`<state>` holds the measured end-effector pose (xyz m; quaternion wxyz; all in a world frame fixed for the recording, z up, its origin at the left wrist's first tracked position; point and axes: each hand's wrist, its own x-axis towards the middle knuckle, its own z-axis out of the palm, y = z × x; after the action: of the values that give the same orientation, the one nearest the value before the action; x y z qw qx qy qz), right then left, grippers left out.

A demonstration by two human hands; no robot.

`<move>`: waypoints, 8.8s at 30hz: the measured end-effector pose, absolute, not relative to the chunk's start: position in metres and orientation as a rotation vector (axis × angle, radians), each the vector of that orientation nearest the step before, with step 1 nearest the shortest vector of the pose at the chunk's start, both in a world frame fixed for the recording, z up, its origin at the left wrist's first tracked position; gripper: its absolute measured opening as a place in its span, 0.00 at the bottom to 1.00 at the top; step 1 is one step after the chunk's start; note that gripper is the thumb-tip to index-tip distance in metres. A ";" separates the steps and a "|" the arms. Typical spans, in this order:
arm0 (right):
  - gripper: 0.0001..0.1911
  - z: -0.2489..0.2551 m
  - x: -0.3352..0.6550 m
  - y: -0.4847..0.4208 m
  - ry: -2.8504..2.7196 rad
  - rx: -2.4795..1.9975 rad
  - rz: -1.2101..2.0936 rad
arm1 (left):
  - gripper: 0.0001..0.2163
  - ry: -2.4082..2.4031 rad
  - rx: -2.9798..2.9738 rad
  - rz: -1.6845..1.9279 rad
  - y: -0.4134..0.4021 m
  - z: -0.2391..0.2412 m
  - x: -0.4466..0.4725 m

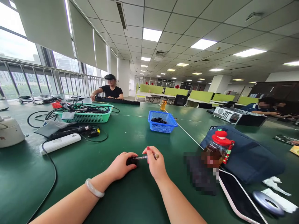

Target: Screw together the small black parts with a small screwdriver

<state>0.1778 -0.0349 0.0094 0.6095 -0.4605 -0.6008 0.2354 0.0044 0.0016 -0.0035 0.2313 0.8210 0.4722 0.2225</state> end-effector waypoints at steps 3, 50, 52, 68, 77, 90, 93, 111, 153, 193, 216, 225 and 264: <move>0.21 0.002 0.185 -0.026 -1.253 -1.150 0.589 | 0.21 1.310 2.233 0.596 0.002 -0.003 0.004; 0.26 0.011 0.170 -0.048 -1.742 -1.153 0.418 | 0.17 1.268 2.268 0.602 0.002 -0.004 0.004; 0.22 0.010 0.156 -0.058 -1.952 -1.163 0.165 | 0.17 1.245 2.295 0.616 0.004 -0.006 0.004; 0.16 -0.011 0.115 -0.075 -2.133 -1.183 -0.474 | 0.22 1.265 2.273 0.557 0.011 -0.011 0.002; 0.30 0.002 0.168 -0.041 -1.333 -1.258 0.402 | 0.17 1.257 2.268 0.599 -0.001 -0.001 0.003; 0.25 0.003 0.163 -0.050 -1.733 -1.121 0.177 | 0.16 1.246 2.272 0.635 0.000 -0.006 0.002; 0.20 0.003 0.145 -0.062 -2.064 -1.091 -0.204 | 0.18 1.206 2.292 0.643 0.003 -0.009 0.001; 0.23 0.007 0.147 -0.056 -1.961 -1.011 -0.445 | 0.21 1.207 2.187 0.638 0.006 0.004 0.000; 0.21 0.007 0.156 -0.058 -1.997 -0.949 -0.253 | 0.23 1.275 2.131 0.622 0.007 -0.001 -0.001; 0.27 -0.003 0.188 -0.026 -1.192 -1.300 0.664 | 0.41 1.222 2.171 0.591 0.002 -0.003 -0.001; 0.15 0.012 0.187 -0.044 -1.392 -1.093 0.406 | 0.38 1.188 2.212 0.607 0.003 -0.006 -0.002; 0.11 0.019 0.178 -0.048 -1.572 -0.988 0.358 | 0.34 1.154 2.220 0.612 0.003 -0.005 -0.001; 0.09 0.012 0.173 -0.048 -1.612 -0.955 0.346 | 0.24 0.949 2.361 0.691 0.001 -0.007 0.001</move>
<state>0.1731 -0.0480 0.0121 0.5793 -0.4084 -0.6896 0.1482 0.0008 0.0012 -0.0075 0.2497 0.8670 0.3485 0.2539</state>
